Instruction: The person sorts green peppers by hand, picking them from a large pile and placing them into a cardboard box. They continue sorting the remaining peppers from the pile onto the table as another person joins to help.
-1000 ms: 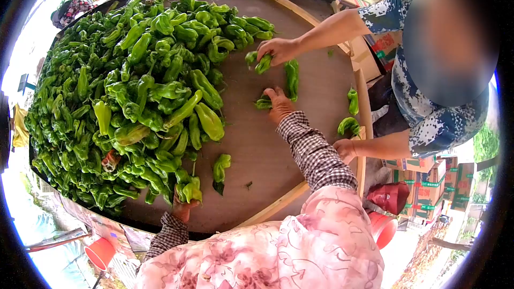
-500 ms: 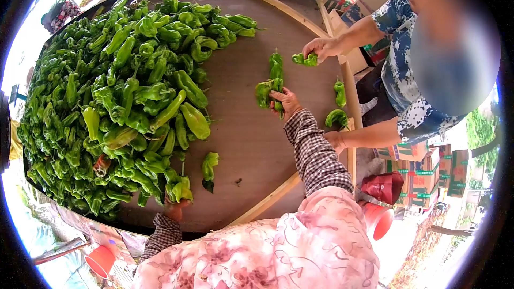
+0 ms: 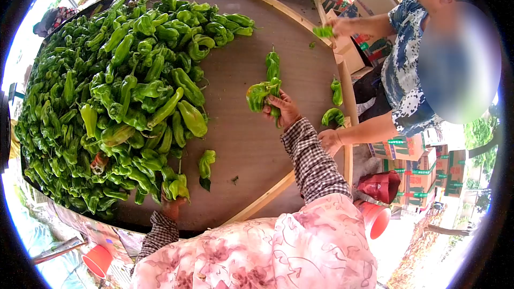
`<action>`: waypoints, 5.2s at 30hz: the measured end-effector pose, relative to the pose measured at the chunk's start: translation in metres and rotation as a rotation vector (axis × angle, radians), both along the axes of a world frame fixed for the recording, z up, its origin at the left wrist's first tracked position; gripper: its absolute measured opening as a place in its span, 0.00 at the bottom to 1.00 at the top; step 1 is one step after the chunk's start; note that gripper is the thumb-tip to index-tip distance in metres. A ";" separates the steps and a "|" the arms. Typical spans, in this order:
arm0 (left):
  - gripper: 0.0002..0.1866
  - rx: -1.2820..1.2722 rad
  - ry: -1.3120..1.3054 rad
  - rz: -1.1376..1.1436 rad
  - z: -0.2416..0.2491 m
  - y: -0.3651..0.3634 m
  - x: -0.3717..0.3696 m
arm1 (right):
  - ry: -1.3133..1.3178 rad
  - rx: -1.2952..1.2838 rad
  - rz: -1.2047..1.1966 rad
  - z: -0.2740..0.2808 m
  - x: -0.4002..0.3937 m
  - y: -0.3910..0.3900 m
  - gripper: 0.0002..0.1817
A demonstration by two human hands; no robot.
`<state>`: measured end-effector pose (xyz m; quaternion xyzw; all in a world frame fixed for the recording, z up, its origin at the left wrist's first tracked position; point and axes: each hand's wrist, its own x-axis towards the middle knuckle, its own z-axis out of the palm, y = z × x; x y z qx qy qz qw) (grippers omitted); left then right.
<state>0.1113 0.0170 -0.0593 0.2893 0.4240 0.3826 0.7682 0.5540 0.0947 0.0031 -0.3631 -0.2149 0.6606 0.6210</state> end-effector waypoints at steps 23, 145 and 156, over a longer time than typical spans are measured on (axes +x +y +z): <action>0.34 0.130 -0.511 0.543 0.126 -0.112 -0.116 | -0.424 -0.002 1.072 0.053 -0.261 -0.070 0.22; 0.18 0.018 0.860 1.146 -0.078 -0.116 -0.298 | -0.320 -0.307 0.041 -0.013 -0.108 -0.019 0.36; 0.15 0.248 0.088 0.171 0.078 -0.034 0.016 | 0.086 -0.125 0.300 0.015 -0.146 -0.043 0.26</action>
